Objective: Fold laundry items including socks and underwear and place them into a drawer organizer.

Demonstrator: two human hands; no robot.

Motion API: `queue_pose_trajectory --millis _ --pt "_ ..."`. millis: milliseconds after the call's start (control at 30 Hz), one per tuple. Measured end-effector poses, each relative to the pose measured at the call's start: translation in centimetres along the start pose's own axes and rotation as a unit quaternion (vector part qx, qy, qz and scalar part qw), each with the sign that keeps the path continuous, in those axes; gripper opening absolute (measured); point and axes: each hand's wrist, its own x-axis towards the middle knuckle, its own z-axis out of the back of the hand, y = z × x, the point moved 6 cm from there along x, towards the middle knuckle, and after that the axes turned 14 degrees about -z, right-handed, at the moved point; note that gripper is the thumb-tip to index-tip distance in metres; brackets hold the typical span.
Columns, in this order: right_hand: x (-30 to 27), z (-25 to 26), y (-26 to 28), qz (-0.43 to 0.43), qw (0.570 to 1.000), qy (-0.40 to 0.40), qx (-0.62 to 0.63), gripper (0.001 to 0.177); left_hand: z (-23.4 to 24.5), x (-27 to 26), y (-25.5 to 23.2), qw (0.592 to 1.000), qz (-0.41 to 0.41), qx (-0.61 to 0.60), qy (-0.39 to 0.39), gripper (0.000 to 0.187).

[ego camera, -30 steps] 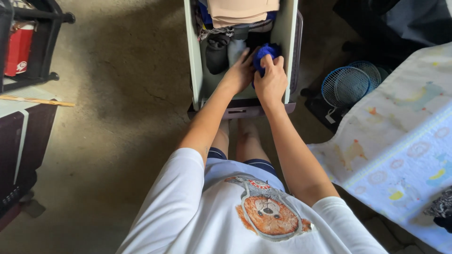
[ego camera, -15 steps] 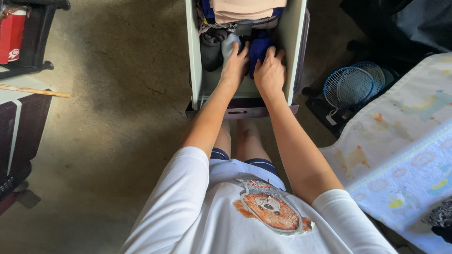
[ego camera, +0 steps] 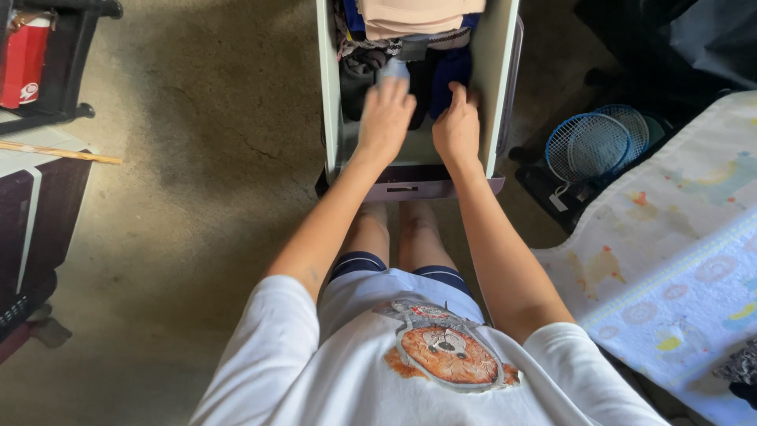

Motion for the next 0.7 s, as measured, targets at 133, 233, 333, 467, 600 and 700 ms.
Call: queue_pose_trajectory --millis 133,233,333,467,600,700 --pt "4.8 -5.7 -4.4 0.090 0.995 0.017 0.042 0.061 3.3 -3.6 2.6 0.937 0.284 -0.194 -0.065 0.048" --pt "7.5 -7.4 -3.9 0.063 0.994 0.087 0.007 0.077 0.7 -3.6 4.3 0.936 0.290 -0.161 -0.116 0.075" --pt "9.7 -10.3 -5.4 -0.009 0.987 0.139 -0.075 0.081 -0.2 -3.1 4.8 0.946 0.279 -0.141 -0.089 0.079" --pt "7.3 -7.9 -3.6 0.090 0.991 0.058 -0.079 0.072 2.4 -3.0 3.8 0.960 0.248 -0.122 -0.053 0.064" --pt "-1.7 6.1 4.8 0.130 0.984 -0.051 0.107 0.042 7.6 -3.6 1.6 0.977 0.149 -0.109 -0.106 0.032" --pt "-3.8 9.7 5.3 0.115 0.973 -0.102 0.174 0.031 13.1 -4.2 0.7 0.973 0.140 -0.032 -0.180 0.025"
